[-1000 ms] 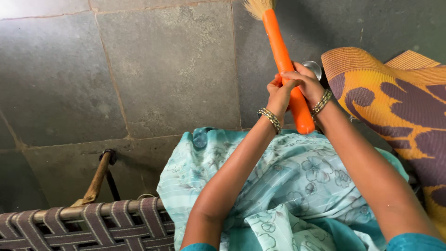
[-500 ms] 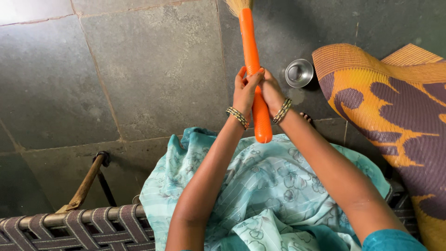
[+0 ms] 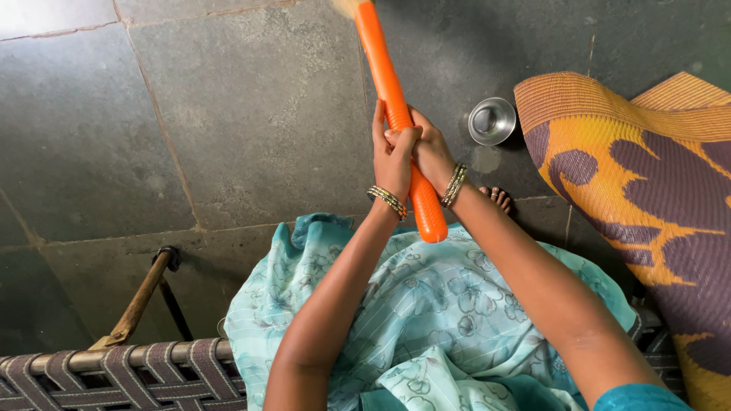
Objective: The person assembles a broom by repeatedly sliding, twisting, and pressing a plastic handle onto the broom by hand.
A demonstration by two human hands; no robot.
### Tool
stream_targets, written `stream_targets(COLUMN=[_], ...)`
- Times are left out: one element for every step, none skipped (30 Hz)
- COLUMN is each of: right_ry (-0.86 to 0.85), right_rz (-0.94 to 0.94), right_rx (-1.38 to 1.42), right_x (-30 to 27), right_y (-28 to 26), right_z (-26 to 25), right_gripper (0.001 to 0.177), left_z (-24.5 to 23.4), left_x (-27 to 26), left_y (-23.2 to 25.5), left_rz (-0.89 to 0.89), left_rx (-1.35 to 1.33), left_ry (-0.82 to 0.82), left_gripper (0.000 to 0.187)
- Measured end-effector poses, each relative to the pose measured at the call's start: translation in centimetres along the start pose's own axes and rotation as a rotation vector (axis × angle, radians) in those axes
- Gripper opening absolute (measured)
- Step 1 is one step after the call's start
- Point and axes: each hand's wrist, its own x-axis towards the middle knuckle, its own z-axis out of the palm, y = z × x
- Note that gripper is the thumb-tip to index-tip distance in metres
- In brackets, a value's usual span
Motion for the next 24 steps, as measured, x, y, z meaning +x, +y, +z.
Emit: stream_targets(right_ry=[0.049,0.099,0.097,0.143,0.189,0.189,0.244,0.299,0.300,0.324,0.347,0.347,0.337,0.330,0.332,0.258,0.183,0.181,0.116,0.047,0.042,0.020,-0.003,-0.005], right_rz=[-0.041,-0.084,-0.083,-0.146,-0.209,-0.207,-0.239,-0.272,-0.272,-0.200,-0.128,-0.128,-0.115,-0.103,-0.104,-0.066,-0.028,-0.030,-0.041,-0.053,-0.054,-0.060,-0.066,-0.065], right_rx=[-0.038,-0.077,-0.077,-0.055,-0.033,-0.033,0.005,0.041,0.041,0.087,0.132,0.132,0.098,0.065,0.065,0.047,0.029,0.028,0.031,0.035,0.034,-0.019,-0.072,-0.072], right_x=[-0.1,-0.2,-0.2,-0.3,-0.3,-0.1,0.1,0.3,0.4,0.5,0.6,0.7,0.8,0.8,0.7,0.5,0.3,0.2,0.1,0.1,0.1,-0.2,-0.4,-0.5], right_y=[0.1,0.3,0.6,1.1,1.8,2.5,3.3,4.1,4.8,5.3,5.7,5.8,5.7,5.4,4.8,4.0,3.3,2.6,1.9,1.3,0.7,0.2,-0.2,-0.5], right_z=[0.4,0.7,0.8,0.9,0.8,0.7,0.5,0.2,0.0,-0.2,-0.3,-0.3,-0.2,0.0,-0.1,-0.3,-0.3,-0.2,0.0,0.3,0.5,0.5,0.6,0.9], right_gripper=[0.055,0.056,0.056,0.053,0.050,0.050,0.047,0.044,0.044,0.042,0.039,0.039,0.039,0.039,0.039,0.040,0.040,0.040,0.040,0.039,0.039,0.039,0.038,0.038], left_z=[-0.1,-0.2,-0.3,-0.4,-0.5,-0.7,-0.8,-0.9,-0.9,-0.9,-1.0,-1.1,-1.1,-1.1,-1.0,-1.0,-1.0,-0.8,-0.5,-0.4,-0.4,-0.3,-0.2,-0.2], left_x=[0.0,0.0,0.2,0.4,0.6,0.8,1.0,1.3,1.7,2.0,2.3,2.3,2.3,2.3,2.3,2.2,2.0,1.7,1.3,1.1,1.2,1.0,0.8,0.7], left_y=[0.4,0.7,0.9,1.0,0.9,0.8,0.5,0.2,-0.2,-0.6,-1.0,-1.4,-1.7,-2.0,-2.1,-2.2,-2.3,-2.4,-2.5,-2.3,-2.1,-1.9,-1.7,-1.4], left_rz=[0.016,0.032,0.033,0.030,0.028,0.026,-0.011,-0.048,-0.049,-0.144,-0.238,-0.238,-0.232,-0.226,-0.226,-0.199,-0.171,-0.169,-0.142,-0.111,-0.107,-0.079,-0.051,-0.051], left_rx=[-0.012,-0.025,-0.025,0.015,0.055,0.055,0.103,0.150,0.150,0.090,0.030,0.030,0.009,-0.010,-0.009,-0.012,-0.015,-0.016,-0.107,-0.198,-0.199,-0.207,-0.216,-0.216], left_ry=[-0.025,-0.051,-0.049,-0.089,-0.129,-0.128,-0.181,-0.234,-0.234,-0.257,-0.279,-0.279,-0.243,-0.208,-0.210,-0.164,-0.118,-0.117,-0.086,-0.053,-0.050,-0.041,-0.031,-0.029], left_gripper=[0.087,0.086,0.086,0.085,0.084,0.084,0.081,0.079,0.079,0.078,0.078,0.078,0.077,0.076,0.076,0.076,0.076,0.076,0.076,0.077,0.077,0.080,0.083,0.083])
